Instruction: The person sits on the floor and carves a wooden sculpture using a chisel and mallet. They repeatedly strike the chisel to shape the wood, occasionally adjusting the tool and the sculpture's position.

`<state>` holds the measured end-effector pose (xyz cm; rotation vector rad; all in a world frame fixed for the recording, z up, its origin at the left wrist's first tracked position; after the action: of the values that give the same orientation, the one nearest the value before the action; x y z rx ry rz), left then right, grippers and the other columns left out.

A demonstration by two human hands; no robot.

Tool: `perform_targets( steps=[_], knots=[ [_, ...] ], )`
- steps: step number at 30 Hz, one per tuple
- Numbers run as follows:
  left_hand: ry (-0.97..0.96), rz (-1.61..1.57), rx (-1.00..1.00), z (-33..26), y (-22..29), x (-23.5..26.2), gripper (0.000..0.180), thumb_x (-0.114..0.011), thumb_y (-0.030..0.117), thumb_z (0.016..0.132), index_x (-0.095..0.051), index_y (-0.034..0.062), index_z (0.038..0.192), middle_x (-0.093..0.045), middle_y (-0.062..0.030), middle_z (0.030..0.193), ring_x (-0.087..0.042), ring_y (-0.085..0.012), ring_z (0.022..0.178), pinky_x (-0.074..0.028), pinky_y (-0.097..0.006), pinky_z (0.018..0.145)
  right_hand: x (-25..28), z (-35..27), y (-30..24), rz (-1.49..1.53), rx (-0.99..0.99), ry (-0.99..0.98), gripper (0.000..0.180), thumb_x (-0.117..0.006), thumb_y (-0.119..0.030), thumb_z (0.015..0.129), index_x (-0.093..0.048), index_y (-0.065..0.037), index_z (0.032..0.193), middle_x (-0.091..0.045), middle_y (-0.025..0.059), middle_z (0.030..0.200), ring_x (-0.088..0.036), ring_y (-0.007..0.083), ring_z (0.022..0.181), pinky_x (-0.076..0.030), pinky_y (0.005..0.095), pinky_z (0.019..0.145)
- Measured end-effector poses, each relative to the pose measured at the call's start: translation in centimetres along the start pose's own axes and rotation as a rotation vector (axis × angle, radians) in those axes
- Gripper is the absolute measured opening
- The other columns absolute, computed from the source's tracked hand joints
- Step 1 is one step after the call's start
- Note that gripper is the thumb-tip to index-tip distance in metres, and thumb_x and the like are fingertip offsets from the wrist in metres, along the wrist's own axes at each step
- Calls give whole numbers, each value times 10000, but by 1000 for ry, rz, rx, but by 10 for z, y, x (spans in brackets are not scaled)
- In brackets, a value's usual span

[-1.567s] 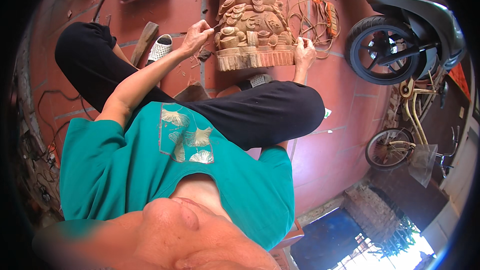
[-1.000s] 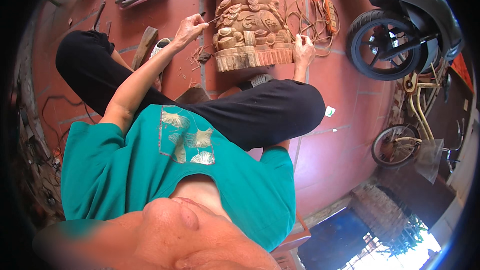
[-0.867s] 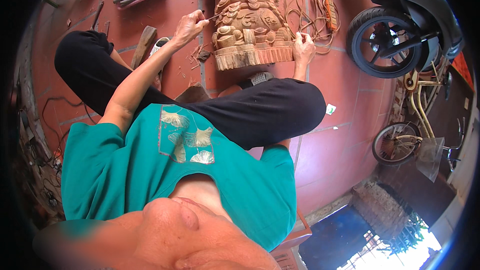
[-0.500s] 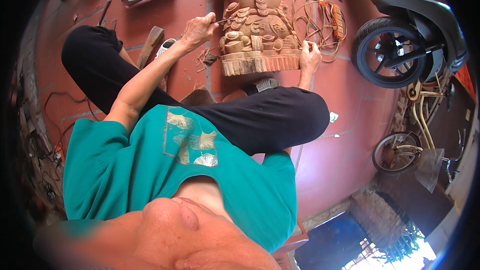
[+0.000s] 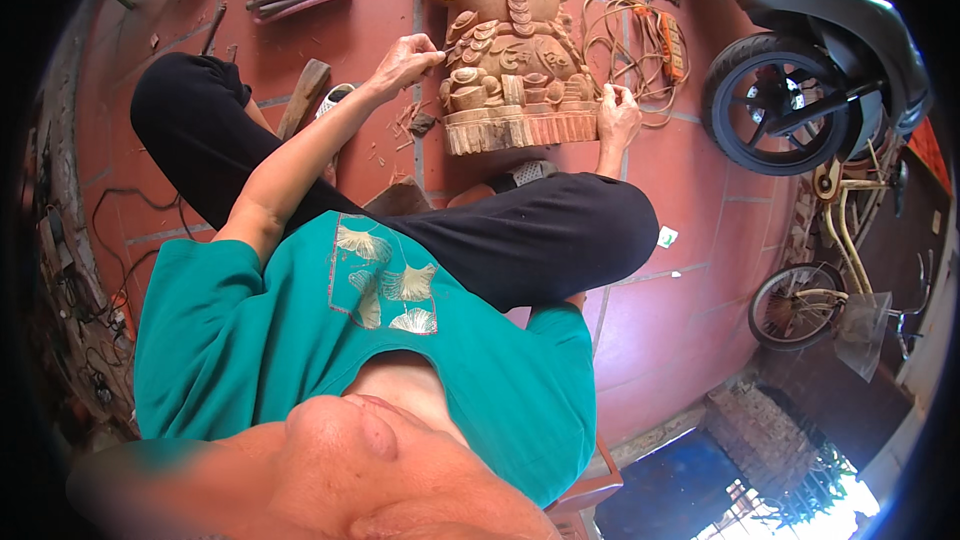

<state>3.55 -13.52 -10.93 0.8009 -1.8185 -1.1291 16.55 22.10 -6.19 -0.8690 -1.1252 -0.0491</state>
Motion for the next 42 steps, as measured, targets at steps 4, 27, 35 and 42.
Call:
perform_targets(
  steps=[4,27,35,42],
  knots=[
    [105,280,-176,-3,11,1,237,-666,272,851,-588,49,870,-614,-151,659,-624,-322,635,-486,-432,615,-4,4,9,8,7,17,241,-655,-291,876,-717,-65,932,-723,81,745,-716,230,749,-521,338,680],
    [64,306,-111,13,17,33,270,-669,309,830,-661,39,833,-645,-74,645,-611,-165,605,-482,-360,586,2,0,-2,-43,-39,-46,254,-640,-295,904,-709,-65,985,-734,64,791,-716,198,784,-511,307,707],
    [34,372,-117,0,26,17,244,-651,302,850,-633,59,864,-673,-182,762,-668,-369,779,-508,-478,712,1,-1,-1,-54,-45,-31,249,-640,-311,893,-715,-87,972,-728,54,759,-711,201,763,-511,322,701],
    [132,465,-247,-4,19,-6,254,-662,283,852,-588,40,873,-667,-211,794,-660,-400,778,-502,-499,684,-2,2,5,-59,-46,17,245,-648,-323,871,-723,-102,944,-718,48,722,-703,231,733,-510,351,675]
  ],
)
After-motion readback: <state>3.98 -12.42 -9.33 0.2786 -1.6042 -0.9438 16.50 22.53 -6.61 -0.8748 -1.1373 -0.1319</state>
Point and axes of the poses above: each hand's wrist, its own z-axis towards the middle knuckle, its own x-axis out of the back of the hand, y = z × x, the point moved 1 cm from there along z, towards the middle knuckle
